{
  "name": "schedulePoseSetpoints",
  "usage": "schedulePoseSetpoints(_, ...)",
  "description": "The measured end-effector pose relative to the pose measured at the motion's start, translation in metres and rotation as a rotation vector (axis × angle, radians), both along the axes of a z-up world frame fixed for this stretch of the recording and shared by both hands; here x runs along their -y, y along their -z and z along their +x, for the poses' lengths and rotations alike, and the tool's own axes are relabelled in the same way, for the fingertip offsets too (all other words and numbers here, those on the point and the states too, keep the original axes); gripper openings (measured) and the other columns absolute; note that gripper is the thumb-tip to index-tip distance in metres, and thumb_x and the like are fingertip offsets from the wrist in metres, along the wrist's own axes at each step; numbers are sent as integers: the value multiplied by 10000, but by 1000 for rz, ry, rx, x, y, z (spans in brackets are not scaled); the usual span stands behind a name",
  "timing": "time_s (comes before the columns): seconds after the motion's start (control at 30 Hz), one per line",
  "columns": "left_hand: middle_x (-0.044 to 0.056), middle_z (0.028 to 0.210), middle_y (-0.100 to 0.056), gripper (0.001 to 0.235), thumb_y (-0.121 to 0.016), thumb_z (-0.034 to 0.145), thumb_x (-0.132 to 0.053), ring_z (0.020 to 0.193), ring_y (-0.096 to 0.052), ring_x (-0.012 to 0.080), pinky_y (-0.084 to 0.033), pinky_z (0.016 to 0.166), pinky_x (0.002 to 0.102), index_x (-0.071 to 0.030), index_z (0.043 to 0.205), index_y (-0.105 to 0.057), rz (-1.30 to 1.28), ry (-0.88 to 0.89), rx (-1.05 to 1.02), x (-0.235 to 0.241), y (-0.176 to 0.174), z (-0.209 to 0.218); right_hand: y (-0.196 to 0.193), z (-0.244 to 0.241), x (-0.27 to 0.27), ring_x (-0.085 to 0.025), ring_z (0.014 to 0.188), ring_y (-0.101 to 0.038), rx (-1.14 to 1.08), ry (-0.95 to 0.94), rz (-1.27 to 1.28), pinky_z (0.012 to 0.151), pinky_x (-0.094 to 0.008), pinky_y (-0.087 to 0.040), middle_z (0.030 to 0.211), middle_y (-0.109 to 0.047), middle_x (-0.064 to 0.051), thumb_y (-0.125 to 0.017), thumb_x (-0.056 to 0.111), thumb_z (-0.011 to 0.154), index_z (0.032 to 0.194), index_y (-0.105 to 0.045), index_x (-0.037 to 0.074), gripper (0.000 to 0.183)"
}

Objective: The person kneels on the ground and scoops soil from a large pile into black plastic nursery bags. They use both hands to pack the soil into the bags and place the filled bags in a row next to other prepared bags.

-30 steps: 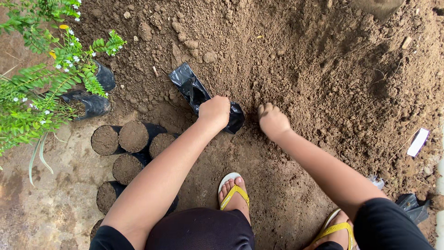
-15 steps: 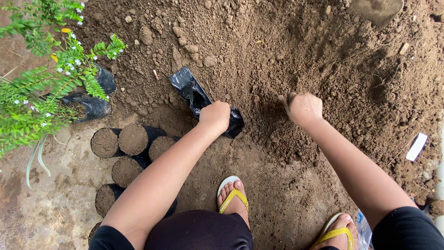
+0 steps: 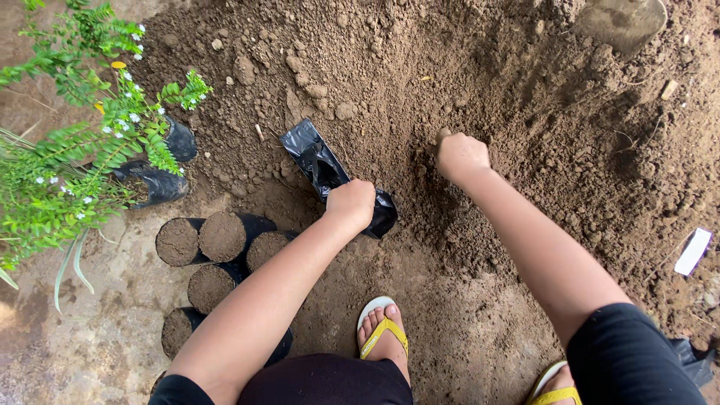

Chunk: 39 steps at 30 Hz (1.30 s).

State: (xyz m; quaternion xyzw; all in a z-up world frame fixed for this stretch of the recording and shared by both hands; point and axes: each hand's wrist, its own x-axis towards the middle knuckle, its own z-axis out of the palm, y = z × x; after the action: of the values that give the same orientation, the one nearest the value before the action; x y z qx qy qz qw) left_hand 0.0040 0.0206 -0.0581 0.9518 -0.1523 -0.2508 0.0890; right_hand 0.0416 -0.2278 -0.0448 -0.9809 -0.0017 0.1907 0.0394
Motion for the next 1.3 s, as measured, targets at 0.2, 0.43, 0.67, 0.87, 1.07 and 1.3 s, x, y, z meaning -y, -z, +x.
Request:
schedulePoseSetpoints(0.2,231,950,-773,205,-584,923,-15,976,-748,436,-597,814,577,59,939,-775,-26,-13,-80,0,-41,-7,63,27,-48,-405,1143,-679,62,101,273,942,-541,-596,1271,-649,-299,-325,213,1135,1426,-549,-6,428)
schedulePoseSetpoints(0.43,206,979,-773,181,-633,924,-65,981,-748,404,-591,827,580,7,985,-787,5,-13,-80,-6,-20,-7,109,-51,-28,-343,1209,-608,125,-309,-223,870,-376,-641,1278,-615,-210,-511,80,1033,1413,-597,17,395)
schedulePoseSetpoints(0.67,281,1071,-747,245,-569,956,-13,1058,-713,464,-568,907,602,89,1089,-748,-25,-32,-129,0,-62,-22,11,-79,23,-433,987,-739,218,128,115,884,-563,-587,954,-732,-227,-408,479,1104,1211,-565,149,381)
schedulePoseSetpoints(0.87,226,947,-768,166,-623,906,-14,945,-754,420,-603,803,576,34,955,-775,7,19,-63,6,-43,-12,-44,-106,64,-291,843,-639,257,417,893,761,-410,-524,862,-665,-120,-683,245,1043,1153,-574,122,198)
schedulePoseSetpoints(1.07,220,939,-768,176,-609,908,-4,941,-755,417,-602,790,583,37,958,-773,7,32,-60,12,-55,-23,-121,-142,51,-222,732,-520,151,500,981,692,-359,-462,757,-603,-84,-633,184,1065,1098,-632,43,144)
schedulePoseSetpoints(1.3,233,957,-770,204,-590,918,10,979,-745,438,-597,812,573,72,997,-768,-25,65,-19,15,-71,-33,-93,-149,73,-190,659,-534,175,499,1258,566,-290,-441,771,-644,-133,-573,80,1077,1138,-694,0,157)
